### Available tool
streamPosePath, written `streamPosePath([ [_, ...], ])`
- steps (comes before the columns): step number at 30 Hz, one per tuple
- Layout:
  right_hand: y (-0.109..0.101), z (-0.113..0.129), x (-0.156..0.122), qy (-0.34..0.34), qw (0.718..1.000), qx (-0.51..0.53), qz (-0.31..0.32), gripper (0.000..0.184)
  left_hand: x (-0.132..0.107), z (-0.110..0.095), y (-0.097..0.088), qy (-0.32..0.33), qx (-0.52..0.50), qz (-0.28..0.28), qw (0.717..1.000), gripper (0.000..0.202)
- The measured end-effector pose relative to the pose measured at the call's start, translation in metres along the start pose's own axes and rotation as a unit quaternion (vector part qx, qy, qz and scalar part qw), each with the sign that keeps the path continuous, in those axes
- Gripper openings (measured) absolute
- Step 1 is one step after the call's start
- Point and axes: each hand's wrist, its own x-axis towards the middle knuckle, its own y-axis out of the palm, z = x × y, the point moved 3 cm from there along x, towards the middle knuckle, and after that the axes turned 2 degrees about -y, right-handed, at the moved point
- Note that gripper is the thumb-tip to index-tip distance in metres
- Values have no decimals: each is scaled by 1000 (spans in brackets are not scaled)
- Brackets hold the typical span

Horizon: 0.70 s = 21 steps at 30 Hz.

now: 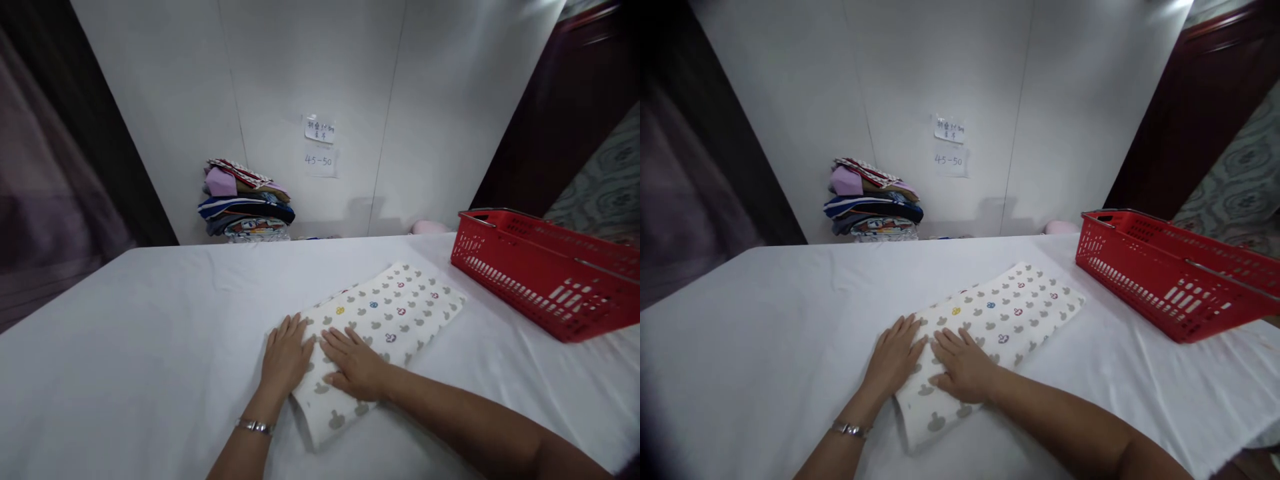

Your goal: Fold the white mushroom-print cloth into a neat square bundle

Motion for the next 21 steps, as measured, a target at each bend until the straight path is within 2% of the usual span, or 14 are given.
streamPosePath([
  [5,-4,8,-29,16,999,32,14,66,-1,-2,-1,-5,-4,-6,1000,45],
  [11,-14,2,-50,60,998,18,5,67,0,0,0,1,4,-13,1000,45],
  [15,-18,-2,-63,40,998,41,14,69,-1,-1,-2,3,25,1,1000,48],
  [18,-31,-29,-73,78,996,33,-24,64,-3,-8,-6,10,46,-20,999,50],
  [21,-52,-91,-83,170,979,-15,-111,57,-9,-25,-6,57,53,-40,996,52],
])
